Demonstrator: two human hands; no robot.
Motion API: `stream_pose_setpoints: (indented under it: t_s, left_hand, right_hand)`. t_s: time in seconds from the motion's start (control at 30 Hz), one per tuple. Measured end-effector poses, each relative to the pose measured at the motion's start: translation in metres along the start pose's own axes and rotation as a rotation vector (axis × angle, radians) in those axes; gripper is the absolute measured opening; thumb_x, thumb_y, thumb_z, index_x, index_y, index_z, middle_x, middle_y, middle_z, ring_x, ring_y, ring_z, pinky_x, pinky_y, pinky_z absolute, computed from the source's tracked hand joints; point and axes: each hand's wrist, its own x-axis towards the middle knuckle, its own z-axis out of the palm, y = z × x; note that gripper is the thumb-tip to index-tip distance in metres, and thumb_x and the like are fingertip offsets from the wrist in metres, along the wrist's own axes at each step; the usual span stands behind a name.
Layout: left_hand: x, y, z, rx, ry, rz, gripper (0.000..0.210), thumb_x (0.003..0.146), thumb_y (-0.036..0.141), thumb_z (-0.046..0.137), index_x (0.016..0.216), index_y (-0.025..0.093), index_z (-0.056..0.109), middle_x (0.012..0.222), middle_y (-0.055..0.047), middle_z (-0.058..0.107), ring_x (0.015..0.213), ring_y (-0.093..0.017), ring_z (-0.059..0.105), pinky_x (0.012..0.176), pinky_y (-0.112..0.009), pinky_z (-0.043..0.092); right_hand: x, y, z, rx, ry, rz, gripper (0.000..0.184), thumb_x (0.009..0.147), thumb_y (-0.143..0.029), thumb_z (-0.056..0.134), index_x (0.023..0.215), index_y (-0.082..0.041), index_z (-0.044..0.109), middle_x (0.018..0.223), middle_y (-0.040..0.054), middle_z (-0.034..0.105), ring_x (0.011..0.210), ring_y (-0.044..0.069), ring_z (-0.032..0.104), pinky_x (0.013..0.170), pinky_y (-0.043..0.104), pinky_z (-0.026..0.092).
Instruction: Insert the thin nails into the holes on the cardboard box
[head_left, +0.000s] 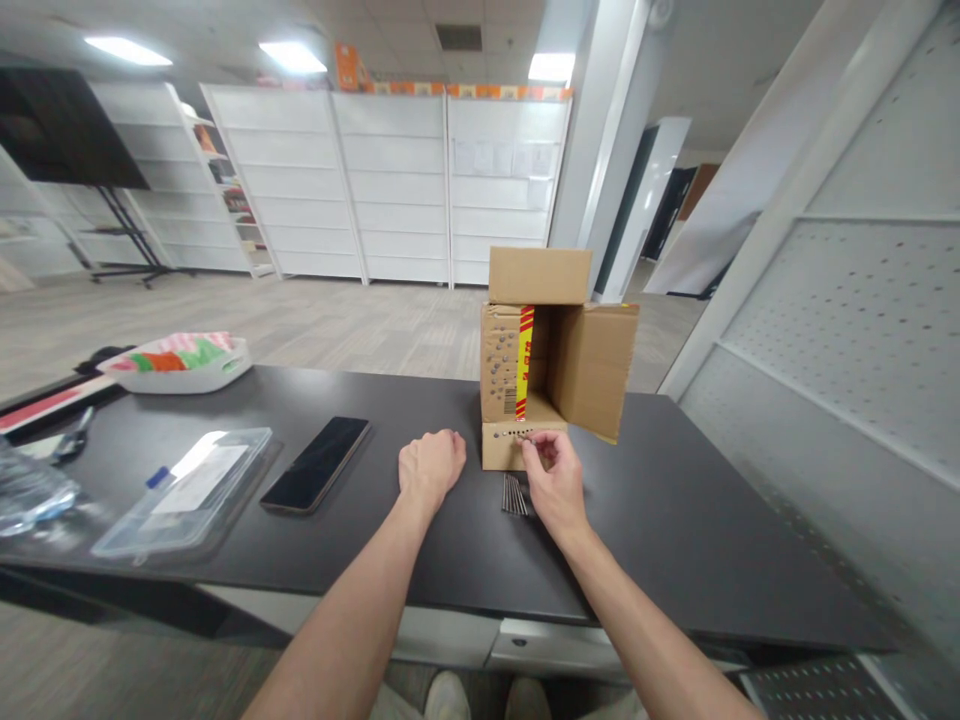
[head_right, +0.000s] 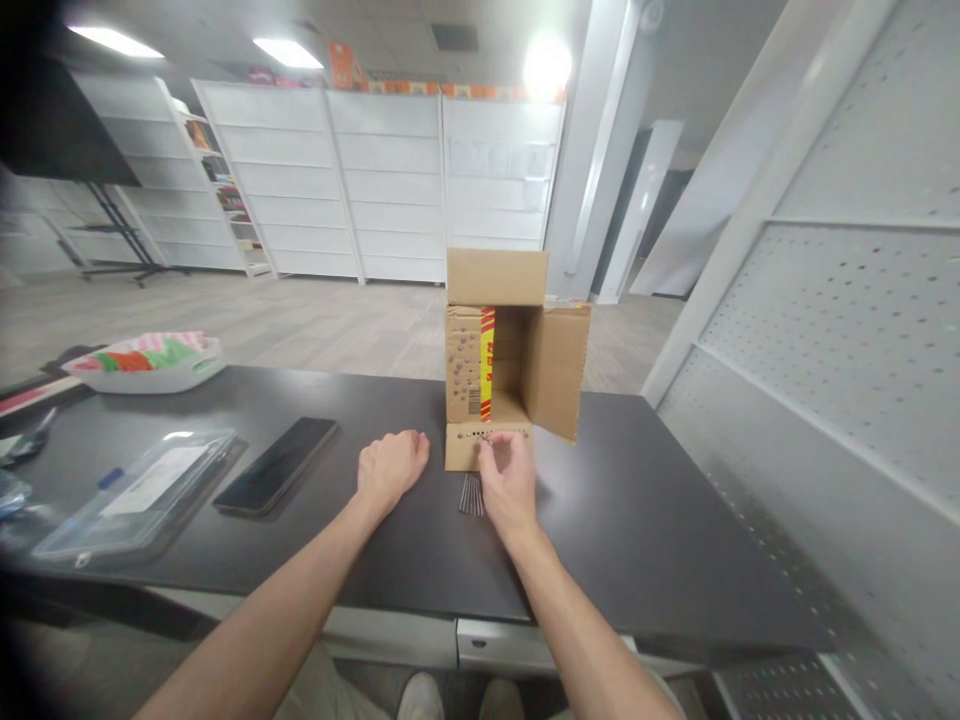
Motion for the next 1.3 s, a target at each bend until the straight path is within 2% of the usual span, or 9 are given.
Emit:
stream_pose_setpoints:
  t_s: [0.13,0.37,0.57,0.87,1.3]
  left_hand:
    - [0.0,0.001,-0.001,-0.003,-0.008,0.0,0.05,0.089,0.04,0.027,0.089,0.017,0.072,0.086,-0.016,0.07,0.084,-0.029,0.068,0.072,-0.037,0.049]
    - [0.001,0.0,-0.001,-0.001,-0.014,-0.008,0.05,0.09,0.04,0.027,0.091,0.016,0.071,0.086,-0.016,0.07,0.084,-0.028,0.067,0.073,-0.035,0.048]
    - [0.0,0.0,-0.001,-0.003,-0.012,-0.005,0.05,0.09,0.04,0.027,0.091,0.016,0.071,0.086,-0.017,0.07,0.084,-0.028,0.067,0.073,-0.036,0.048]
    - [0.0,0.001,0.0,-0.001,-0.001,-0.01,0.05,0.09,0.039,0.027,0.09,0.016,0.072,0.086,-0.016,0.07,0.084,-0.028,0.067,0.074,-0.036,0.048]
    - [-0.001,0.0,-0.001,0.0,-0.006,-0.004,0.05,0.09,0.04,0.027,0.091,0.018,0.072,0.088,-0.016,0.07,0.085,-0.029,0.067,0.074,-0.037,0.048]
  right_hand:
    - [0.0,-0.001,0.001,0.081,-0.026,0.009,0.019,0.081,-0.038,0.059,0.085,-0.02,0.052,0.087,0.0039,0.06,0.085,0.019,0.06,0.083,0.037,0.047]
    - [0.0,0.001,0.002,0.084,-0.074,0.015,0.019,0.081,-0.037,0.059,0.086,-0.02,0.052,0.089,0.0056,0.063,0.086,0.019,0.062,0.083,0.038,0.05]
    - [0.001,0.005,0.002,-0.011,-0.066,-0.03,0.02,0.082,-0.039,0.059,0.085,-0.021,0.055,0.085,0.006,0.064,0.083,0.02,0.061,0.079,0.038,0.05]
    - [0.001,0.009,0.002,-0.012,-0.105,-0.019,0.018,0.083,-0.037,0.058,0.087,-0.019,0.054,0.087,0.0056,0.063,0.085,0.019,0.06,0.082,0.037,0.048]
    - [0.005,0.003,0.003,-0.199,-0.116,-0.103,0.013,0.084,-0.032,0.052,0.086,-0.019,0.055,0.082,0.004,0.059,0.077,0.018,0.054,0.071,0.032,0.045]
